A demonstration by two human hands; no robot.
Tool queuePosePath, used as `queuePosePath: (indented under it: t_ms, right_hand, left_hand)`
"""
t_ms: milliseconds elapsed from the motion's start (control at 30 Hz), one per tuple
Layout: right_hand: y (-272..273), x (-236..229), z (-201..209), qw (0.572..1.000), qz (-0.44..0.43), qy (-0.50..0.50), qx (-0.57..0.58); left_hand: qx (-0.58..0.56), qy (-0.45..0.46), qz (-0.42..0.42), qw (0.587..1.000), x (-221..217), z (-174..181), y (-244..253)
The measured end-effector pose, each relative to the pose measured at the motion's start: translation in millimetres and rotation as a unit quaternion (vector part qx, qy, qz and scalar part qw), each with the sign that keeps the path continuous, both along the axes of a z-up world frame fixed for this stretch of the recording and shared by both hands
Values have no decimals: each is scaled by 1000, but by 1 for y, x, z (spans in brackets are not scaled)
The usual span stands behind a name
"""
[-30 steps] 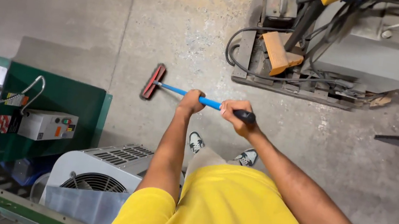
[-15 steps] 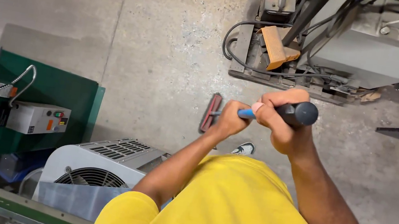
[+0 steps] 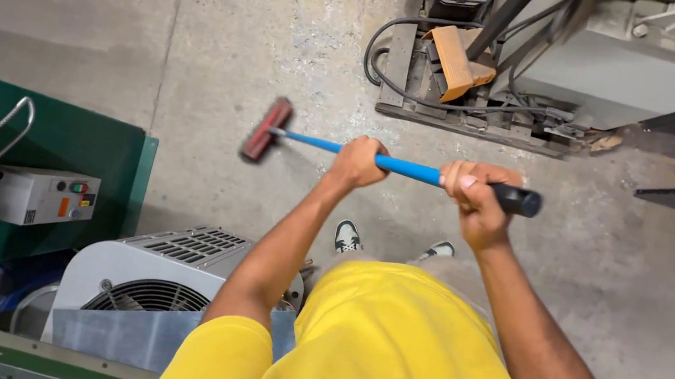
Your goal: The person sweeps a concrete floor in a workshop using a blue-handled broom with a red brush head. They move the broom back and forth to gather dust and debris while walking around machinery and storage racks.
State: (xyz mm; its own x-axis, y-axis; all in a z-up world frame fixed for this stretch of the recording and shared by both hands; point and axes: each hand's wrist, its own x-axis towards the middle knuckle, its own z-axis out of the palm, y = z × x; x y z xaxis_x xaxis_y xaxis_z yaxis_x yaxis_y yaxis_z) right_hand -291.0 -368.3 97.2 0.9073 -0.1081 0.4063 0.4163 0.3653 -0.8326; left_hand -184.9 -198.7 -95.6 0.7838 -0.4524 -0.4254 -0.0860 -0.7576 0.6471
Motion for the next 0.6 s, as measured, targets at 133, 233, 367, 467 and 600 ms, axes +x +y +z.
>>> queuePosePath:
  t_ms: [133,233,367,467,600]
  right_hand:
    - [3,-9,-85,997,28,31,-72]
    - [18,-21,-113,987,70,27,-141]
    - [-4,-41,-99,979,71,16,-188]
    - [-66,-53,-77,976,22,46,-214]
    - [-134,-79,9,980,30,54,-188]
  left_hand:
    - [82,-44,11,996,23,-22,40]
    - [151,-75,-1,986,32,-100,55]
    - [146,-101,4,984,26,-161,23]
    - [71,-145,35,986,-15,-73,-39]
    - [-39,-91,60,993,-71,4,-123]
